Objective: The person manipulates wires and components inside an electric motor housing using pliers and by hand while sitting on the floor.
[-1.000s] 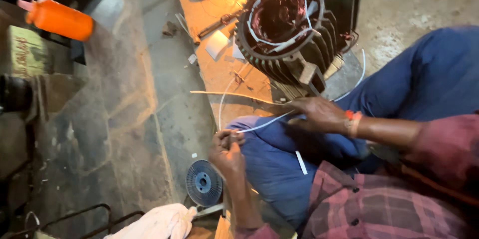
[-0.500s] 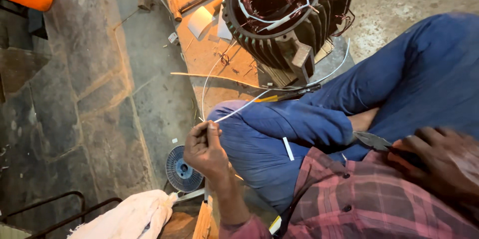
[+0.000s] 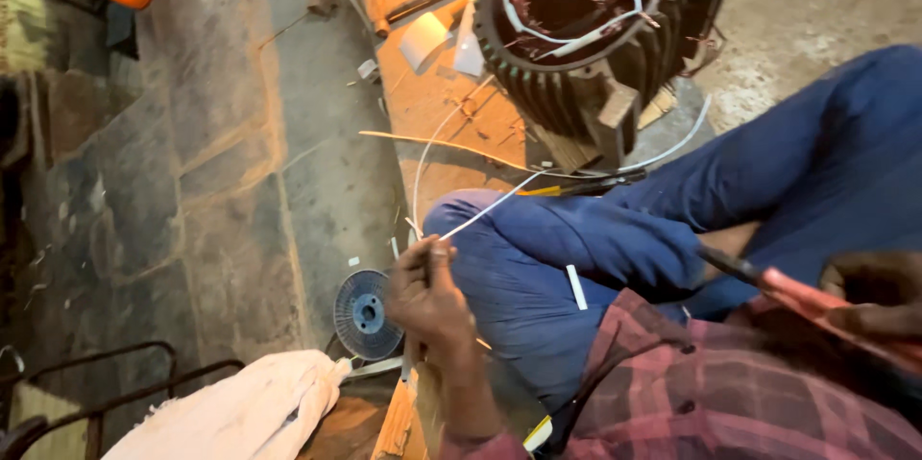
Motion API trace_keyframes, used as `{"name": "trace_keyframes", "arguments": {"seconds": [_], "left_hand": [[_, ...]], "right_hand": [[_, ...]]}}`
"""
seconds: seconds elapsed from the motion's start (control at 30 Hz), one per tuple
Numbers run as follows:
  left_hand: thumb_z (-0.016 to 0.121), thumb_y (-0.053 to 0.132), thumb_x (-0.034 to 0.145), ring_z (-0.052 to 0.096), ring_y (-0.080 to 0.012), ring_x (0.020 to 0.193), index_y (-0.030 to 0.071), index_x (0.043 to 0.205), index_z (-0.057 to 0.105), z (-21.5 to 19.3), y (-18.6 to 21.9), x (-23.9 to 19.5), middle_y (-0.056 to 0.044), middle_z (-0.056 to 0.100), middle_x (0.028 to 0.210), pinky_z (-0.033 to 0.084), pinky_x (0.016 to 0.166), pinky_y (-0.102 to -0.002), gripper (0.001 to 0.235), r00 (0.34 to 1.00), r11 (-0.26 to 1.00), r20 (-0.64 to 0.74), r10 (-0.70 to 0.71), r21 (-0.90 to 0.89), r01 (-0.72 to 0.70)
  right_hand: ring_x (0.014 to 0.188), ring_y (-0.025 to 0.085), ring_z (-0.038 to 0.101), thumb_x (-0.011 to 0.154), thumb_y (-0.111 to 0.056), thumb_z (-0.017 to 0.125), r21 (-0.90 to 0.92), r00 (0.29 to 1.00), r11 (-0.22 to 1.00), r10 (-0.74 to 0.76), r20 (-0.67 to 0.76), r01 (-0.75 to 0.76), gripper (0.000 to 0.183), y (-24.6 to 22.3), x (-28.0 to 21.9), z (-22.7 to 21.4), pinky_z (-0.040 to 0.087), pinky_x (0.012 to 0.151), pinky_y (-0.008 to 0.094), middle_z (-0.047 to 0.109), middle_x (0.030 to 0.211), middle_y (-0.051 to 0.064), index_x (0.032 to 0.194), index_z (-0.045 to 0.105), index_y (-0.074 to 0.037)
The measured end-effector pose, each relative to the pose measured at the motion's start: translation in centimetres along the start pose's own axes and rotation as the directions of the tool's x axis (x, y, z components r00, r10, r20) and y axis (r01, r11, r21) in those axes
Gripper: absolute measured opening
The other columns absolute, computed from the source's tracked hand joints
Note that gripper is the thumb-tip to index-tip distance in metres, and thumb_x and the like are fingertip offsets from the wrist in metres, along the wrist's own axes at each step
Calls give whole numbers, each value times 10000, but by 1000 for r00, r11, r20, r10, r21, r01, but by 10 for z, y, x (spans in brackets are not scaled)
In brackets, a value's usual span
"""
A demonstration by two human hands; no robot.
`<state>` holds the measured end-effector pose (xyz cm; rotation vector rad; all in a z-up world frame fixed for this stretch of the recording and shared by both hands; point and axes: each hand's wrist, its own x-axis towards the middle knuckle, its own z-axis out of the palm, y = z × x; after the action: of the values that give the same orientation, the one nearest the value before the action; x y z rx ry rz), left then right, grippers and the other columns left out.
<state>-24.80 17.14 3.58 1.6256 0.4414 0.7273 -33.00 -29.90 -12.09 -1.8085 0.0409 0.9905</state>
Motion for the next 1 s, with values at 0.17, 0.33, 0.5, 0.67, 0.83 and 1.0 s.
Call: {"name": "trace_keyframes", "arguments": {"seconds": [0.17, 0.33, 0.5, 0.67, 0.83, 1.0], "left_hand": [[748, -69, 881, 696, -136, 747, -79, 992, 720, 16, -14, -12, -117, 738, 871, 579, 708, -235, 115, 1000, 1000, -20, 24, 11, -24], [761, -98, 885, 671, -136, 792, -91, 979, 722, 27, -27, -14, -117, 733, 899, 562, 746, -242, 102, 998, 988, -63, 31, -147, -40], [734, -103, 865, 696, -148, 837, -78, 973, 704, 22, -33, -17, -122, 747, 942, 575, 799, -262, 116, 993, 986, -115, -32, -164, 13], [731, -99, 864, 707, -154, 849, -75, 971, 695, 27, -37, -26, -127, 753, 944, 583, 812, -277, 115, 992, 988, -119, -37, -155, 19], [730, -85, 890, 700, -153, 852, -77, 979, 694, 29, -37, -32, -124, 744, 937, 573, 804, -278, 96, 996, 980, -79, -47, -198, 31], [722, -78, 892, 702, -152, 845, -75, 968, 692, 29, -35, -33, -119, 744, 924, 574, 804, -274, 82, 996, 975, -62, -64, -215, 49]], "right_hand": [[957, 203, 693, 747, -2, 758, 201, 984, 976, -116, 135, 87, 602, -67, 32, 27, 619, 795, 366, 654, 1089, 120, 1310, 556, -71], [778, 170, 601, 712, 110, 613, 555, 950, 831, -205, 237, 40, 499, -197, 40, 98, 492, 630, 302, 591, 948, 90, 1203, 579, 24], [700, 123, 498, 695, 97, 594, 452, 894, 891, -172, 414, -38, 513, -265, 44, 122, 431, 578, 267, 555, 872, 30, 1185, 630, -48], [840, 101, 535, 711, 66, 585, 544, 846, 825, -393, 359, 152, 533, -266, 64, 133, 471, 726, 236, 574, 970, 15, 1238, 612, -10], [894, 83, 576, 720, 50, 601, 529, 872, 832, -376, 314, 168, 519, -265, 80, 142, 498, 761, 234, 625, 994, -10, 1232, 626, -30], [765, 94, 531, 731, 46, 591, 511, 875, 847, -351, 332, 146, 456, -266, 80, 140, 465, 623, 239, 575, 891, 2, 1177, 632, -37]]}}
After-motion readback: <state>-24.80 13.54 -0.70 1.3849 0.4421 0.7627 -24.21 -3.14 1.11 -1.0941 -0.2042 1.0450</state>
